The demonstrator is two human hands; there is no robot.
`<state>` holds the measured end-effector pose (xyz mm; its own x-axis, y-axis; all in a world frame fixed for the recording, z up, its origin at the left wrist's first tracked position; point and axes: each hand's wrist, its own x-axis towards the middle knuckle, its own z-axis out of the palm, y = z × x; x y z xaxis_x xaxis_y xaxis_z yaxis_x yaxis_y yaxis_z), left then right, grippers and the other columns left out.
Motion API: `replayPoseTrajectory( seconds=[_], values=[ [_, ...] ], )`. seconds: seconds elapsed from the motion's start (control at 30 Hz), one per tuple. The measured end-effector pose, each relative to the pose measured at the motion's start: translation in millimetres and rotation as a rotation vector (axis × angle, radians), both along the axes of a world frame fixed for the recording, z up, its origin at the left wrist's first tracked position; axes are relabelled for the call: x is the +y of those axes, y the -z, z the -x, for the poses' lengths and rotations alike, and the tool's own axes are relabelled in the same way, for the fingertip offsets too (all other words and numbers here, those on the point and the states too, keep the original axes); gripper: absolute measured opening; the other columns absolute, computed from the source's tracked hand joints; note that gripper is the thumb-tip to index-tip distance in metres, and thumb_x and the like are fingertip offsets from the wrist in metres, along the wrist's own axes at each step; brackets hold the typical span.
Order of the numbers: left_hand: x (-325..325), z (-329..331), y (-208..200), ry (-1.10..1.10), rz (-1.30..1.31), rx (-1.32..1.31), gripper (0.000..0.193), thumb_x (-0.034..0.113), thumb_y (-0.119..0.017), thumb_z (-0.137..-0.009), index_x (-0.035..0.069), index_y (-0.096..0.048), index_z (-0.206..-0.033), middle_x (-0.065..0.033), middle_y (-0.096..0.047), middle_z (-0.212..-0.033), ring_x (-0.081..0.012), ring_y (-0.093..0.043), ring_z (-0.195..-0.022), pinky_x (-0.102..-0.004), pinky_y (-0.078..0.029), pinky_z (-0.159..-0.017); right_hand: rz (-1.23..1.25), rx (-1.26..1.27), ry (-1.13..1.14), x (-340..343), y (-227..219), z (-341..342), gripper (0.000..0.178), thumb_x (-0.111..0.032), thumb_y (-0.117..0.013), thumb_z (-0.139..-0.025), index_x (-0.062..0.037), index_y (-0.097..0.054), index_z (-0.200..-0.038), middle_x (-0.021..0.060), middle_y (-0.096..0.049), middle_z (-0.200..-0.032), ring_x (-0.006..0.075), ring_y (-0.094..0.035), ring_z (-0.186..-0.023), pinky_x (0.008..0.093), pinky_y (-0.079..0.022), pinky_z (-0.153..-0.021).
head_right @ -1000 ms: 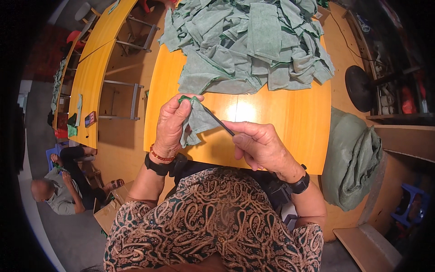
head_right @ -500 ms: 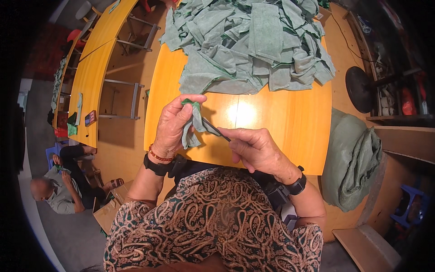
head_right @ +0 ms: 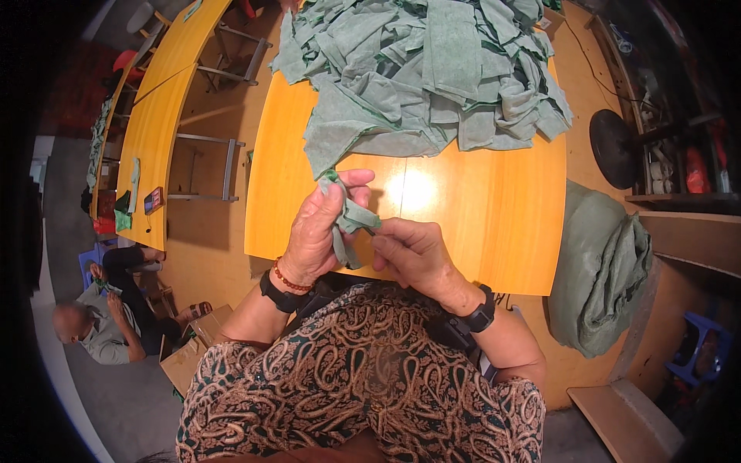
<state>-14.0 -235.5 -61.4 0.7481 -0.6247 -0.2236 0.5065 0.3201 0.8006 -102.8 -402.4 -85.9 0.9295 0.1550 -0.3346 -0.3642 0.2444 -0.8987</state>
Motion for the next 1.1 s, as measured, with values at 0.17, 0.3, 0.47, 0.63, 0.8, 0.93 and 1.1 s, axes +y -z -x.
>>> replayPoseTrajectory(
  seconds=[0.17,0.3,0.47,0.63,0.8,0.93,1.1],
  values=[
    [8.6,-5.8,-8.1,-0.004,0.241,0.221,0.057,0.040,-0.048,-0.103,-0.003,-0.043,-0.141,-0.0019,-0.056,-0.101,-0.0072,-0.052,-0.081,-0.0177,-0.044,-0.070,0.070,-0.053,0.007,-0.4,1.1,0.4,0.024,-0.009,-0.061,-0.097,-0.0022,-0.067,-0.118,0.0010,-0.066,-0.073,0.0039,-0.053,-0.052,0.0200,-0.041,-0.044],
    [15.5,-13.5,-3.4,0.007,0.172,0.124,0.059,0.038,-0.054,-0.100,-0.003,-0.043,-0.141,-0.0040,-0.057,-0.104,-0.0087,-0.054,-0.086,-0.0211,-0.047,-0.077,0.096,-0.075,0.033,-5.8,-4.4,3.4,0.025,-0.007,-0.060,-0.096,-0.0013,-0.067,-0.119,0.0030,-0.067,-0.073,0.0040,-0.052,-0.048,0.0199,-0.040,-0.042],
    [16.5,-17.8,-3.2,-0.070,0.066,-0.082,0.052,0.024,-0.066,-0.095,0.000,-0.045,-0.136,-0.0058,-0.060,-0.105,-0.0106,-0.058,-0.092,-0.0249,-0.049,-0.083,0.061,-0.031,0.026,-27.4,-7.8,14.6,0.026,-0.002,-0.059,-0.095,-0.0004,-0.065,-0.121,0.0059,-0.066,-0.072,0.0035,-0.048,-0.044,0.0186,-0.038,-0.041],
    [17.0,-19.3,3.6,-0.098,0.025,-0.159,0.034,0.009,-0.062,-0.096,0.003,-0.047,-0.126,-0.0050,-0.061,-0.104,-0.0091,-0.059,-0.094,-0.0234,-0.050,-0.084,0.029,-0.035,0.014,-29.6,-15.0,11.7,0.026,-0.001,-0.057,-0.096,-0.0005,-0.064,-0.122,0.0060,-0.065,-0.071,0.0031,-0.048,-0.043,0.0186,-0.038,-0.040],
    [19.0,-19.1,5.1,-0.101,-0.090,-0.263,0.029,0.007,-0.059,-0.096,0.003,-0.046,-0.122,-0.0071,-0.062,-0.103,-0.0115,-0.059,-0.097,-0.0266,-0.049,-0.088,0.046,-0.014,-0.023,-26.6,-15.8,4.6,0.025,-0.002,-0.056,-0.097,0.0004,-0.063,-0.121,0.0067,-0.065,-0.070,0.0042,-0.048,-0.042,0.0185,-0.037,-0.039],
    [20.5,-20.4,2.7,-0.073,-0.184,-0.382,0.027,0.006,-0.056,-0.096,0.005,-0.046,-0.121,-0.0100,-0.063,-0.104,-0.0145,-0.059,-0.097,-0.0299,-0.048,-0.090,0.071,0.020,-0.064,-24.9,-14.6,0.1,0.025,-0.003,-0.055,-0.098,0.0005,-0.063,-0.121,0.0060,-0.065,-0.069,0.0044,-0.048,-0.042,0.0183,-0.037,-0.038],
    [20.6,-17.9,-0.7,-0.032,-0.165,-0.326,0.023,0.005,-0.047,-0.096,0.002,-0.046,-0.119,-0.0114,-0.063,-0.104,-0.0159,-0.060,-0.100,-0.0324,-0.047,-0.093,0.130,0.014,-0.129,-21.5,-15.9,-2.5,0.025,-0.004,-0.054,-0.099,0.0005,-0.063,-0.122,0.0041,-0.063,-0.067,0.0036,-0.047,-0.042,0.0179,-0.036,-0.039]
  ],
)
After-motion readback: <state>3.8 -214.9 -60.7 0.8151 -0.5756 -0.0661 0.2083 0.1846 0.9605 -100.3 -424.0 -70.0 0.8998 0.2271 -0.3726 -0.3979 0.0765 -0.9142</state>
